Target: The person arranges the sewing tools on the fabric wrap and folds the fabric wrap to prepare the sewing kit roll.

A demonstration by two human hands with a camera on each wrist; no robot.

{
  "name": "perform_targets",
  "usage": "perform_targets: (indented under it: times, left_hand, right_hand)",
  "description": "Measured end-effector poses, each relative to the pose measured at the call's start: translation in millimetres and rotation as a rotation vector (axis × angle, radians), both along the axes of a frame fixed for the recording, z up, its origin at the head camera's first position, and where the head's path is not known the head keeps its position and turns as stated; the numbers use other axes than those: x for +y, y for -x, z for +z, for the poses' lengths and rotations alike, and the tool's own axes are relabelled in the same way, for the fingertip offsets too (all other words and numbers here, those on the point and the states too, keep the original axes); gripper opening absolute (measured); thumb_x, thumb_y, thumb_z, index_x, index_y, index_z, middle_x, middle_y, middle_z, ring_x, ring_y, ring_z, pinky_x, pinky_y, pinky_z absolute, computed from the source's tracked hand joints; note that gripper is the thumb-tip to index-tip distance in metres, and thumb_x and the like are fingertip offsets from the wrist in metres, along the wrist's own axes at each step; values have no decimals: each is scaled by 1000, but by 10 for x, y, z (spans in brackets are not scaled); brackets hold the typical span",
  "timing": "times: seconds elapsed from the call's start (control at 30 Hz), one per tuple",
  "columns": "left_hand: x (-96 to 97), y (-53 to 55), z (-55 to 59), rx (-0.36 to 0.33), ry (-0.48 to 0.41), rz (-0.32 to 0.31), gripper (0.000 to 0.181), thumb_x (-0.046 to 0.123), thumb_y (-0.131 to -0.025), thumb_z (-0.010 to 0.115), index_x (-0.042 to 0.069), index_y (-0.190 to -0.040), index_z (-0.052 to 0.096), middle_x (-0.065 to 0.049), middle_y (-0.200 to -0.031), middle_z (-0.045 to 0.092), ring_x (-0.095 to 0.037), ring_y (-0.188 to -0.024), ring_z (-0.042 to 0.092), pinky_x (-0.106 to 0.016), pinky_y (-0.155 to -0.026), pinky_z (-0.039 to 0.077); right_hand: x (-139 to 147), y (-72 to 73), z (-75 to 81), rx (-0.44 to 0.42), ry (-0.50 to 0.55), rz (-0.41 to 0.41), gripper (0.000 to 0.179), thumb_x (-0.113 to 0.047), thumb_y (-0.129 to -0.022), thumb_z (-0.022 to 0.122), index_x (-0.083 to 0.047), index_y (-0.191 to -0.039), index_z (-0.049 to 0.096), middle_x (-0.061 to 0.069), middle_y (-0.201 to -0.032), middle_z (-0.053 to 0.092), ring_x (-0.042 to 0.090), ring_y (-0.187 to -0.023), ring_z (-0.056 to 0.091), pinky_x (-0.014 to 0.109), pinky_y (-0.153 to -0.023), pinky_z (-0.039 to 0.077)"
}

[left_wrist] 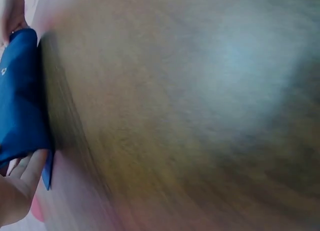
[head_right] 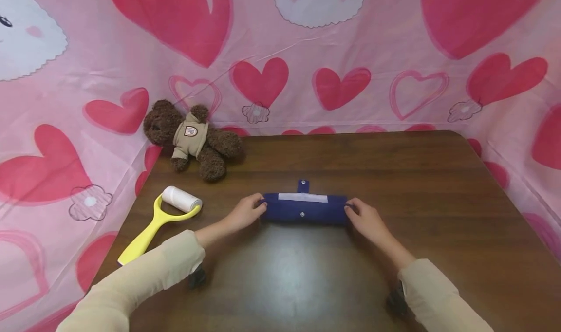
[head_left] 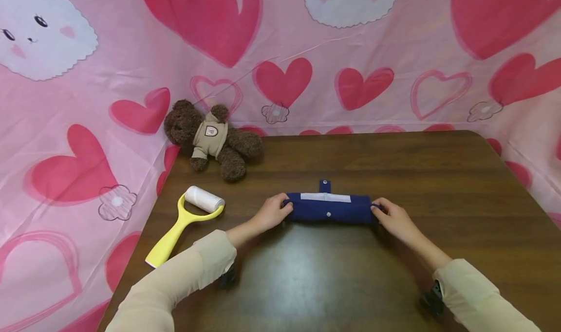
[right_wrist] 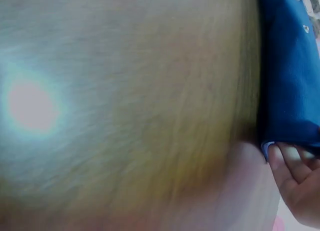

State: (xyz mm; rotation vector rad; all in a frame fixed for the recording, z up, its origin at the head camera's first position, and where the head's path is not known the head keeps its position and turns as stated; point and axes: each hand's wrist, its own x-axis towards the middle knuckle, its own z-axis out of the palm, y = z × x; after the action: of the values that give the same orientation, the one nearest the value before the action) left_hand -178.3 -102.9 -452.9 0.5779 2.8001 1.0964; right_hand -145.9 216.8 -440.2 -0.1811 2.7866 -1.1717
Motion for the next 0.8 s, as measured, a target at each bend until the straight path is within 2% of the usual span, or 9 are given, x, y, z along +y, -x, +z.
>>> perform_targets:
  times: [0.07,0.23,0.4,0.5,0.6,0.73,0.8]
  left_hand:
    - [14,40,-7,-54,-20,50,16,16,-87,51,1,-83,55,-7,-68,52,-14,-60,52,-26,-60,44]
    - [43,103,-21,-174,-93,139,26,18,-90,51,4,-69,44,-10,-69,54,-16,-47,59,-23,-46,46]
    - [85,154,-30,-101,4,159,28,18,-91,49,6,-66,43,-7,-63,49,-16,-51,51,-24,-51,40]
    - [117,198,-41,-115,46,172,27,18,-92,49,4,-68,45,-6,-62,49,-16,-48,51,-23,-51,40]
    - [160,226,-35,-129,101,195,23,17,-92,49,-1,-79,52,-13,-71,56,-22,-57,59,-28,-56,46]
    - [208,244,-20,-85,206,207,22,17,-91,51,-5,-89,56,-19,-85,60,-31,-82,59,-38,-69,46]
    - [219,253,-20,-71,241,196,21,17,-91,51,-4,-88,55,-18,-82,60,-31,-82,60,-38,-67,47]
  right_hand:
    - [-23,53,-21,15,-8,-10,28,-21,-93,45,2,-107,53,10,-71,57,18,-59,53,30,-54,41]
    - [-78,177,-85,93,-87,-40,26,-16,-91,46,5,-104,55,23,-90,60,28,-72,56,40,-64,43]
    - [-113,266,-135,93,-124,-44,26,-12,-91,44,8,-105,53,30,-100,58,41,-88,55,49,-74,41]
    - [-136,307,-150,81,-148,-43,26,-11,-92,44,9,-106,52,32,-104,56,45,-93,53,52,-77,40]
    - [-171,342,-174,91,-202,-46,25,-10,-92,43,9,-106,51,32,-102,56,45,-91,54,52,-75,41]
    - [-218,350,-225,140,-269,-58,21,-9,-92,44,8,-104,51,30,-97,58,44,-84,57,51,-68,43]
    - [-232,343,-246,181,-288,-58,19,-7,-91,46,7,-102,51,29,-94,59,43,-81,57,50,-64,44]
